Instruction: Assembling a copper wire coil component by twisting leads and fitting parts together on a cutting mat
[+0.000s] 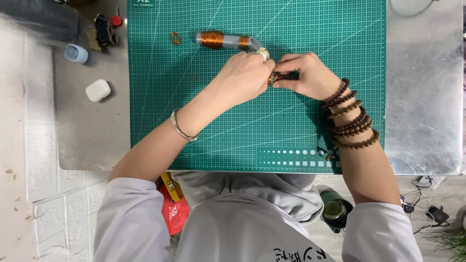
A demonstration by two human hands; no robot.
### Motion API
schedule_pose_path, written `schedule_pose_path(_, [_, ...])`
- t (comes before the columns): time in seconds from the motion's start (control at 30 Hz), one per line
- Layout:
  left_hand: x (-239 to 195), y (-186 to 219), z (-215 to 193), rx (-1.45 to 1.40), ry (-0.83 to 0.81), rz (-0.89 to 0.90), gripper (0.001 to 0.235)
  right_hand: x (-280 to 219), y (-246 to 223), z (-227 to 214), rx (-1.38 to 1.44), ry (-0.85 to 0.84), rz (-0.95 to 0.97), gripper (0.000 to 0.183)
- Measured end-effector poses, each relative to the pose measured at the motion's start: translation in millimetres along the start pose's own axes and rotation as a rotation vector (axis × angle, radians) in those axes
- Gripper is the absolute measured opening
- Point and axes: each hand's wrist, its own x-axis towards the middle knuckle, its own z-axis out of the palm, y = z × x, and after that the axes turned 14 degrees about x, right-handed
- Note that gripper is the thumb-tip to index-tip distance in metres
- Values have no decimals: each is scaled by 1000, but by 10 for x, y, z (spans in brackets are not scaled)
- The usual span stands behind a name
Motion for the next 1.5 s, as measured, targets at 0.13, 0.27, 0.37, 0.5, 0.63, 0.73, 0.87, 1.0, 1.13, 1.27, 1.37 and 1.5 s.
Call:
schedule_pose_path(0.13, [53,-8,154,55,-39,24,10,-4,-7,8,-11,1,3,10])
schedule_pose_path(0.27, [70,3,194,85,-77,37,8,-9,-11,17,-6,2,5,8])
schedule_pose_path(0.37, [77,-5,171,103,-106,62,8,-8,-17,18,-5,5,-3,6])
schedule_pose_path(0.5, [82,-25,125,75,-154,90,16,-12,-23,13,-15,7,-19,9])
schedule_pose_path(0.63, [38,-16,-139,-7,-139,53,20,-10,-29,8,-32,9,-32,12])
schedule_pose_path(0.73, [12,-66,-160,-95,-134,23,18,-1,-65,0,-6,2,-23,16])
schedule_pose_path(0.87, [-18,-57,-14,30,-94,-16,16,-3,-1,-6,-58,-31,-35,26])
schedule_pose_path(1.0, [-19,36,2,196,2,52,5,-10,-61,11,-5,18,-31,11])
schedule_pose_path(1.13, [3,140,73,309,55,71,5,-5,67,17,-46,23,-74,12])
schedule_pose_path(1.27, [36,282,33,375,42,70,16,-29,126,21,-35,48,-27,9])
schedule_pose_path(1.37, [58,339,-38,431,-3,70,16,-25,160,22,-54,53,4,14])
schedule_pose_path(1.5, [77,330,16,470,3,97,15,-60,275,25,-60,72,14,19])
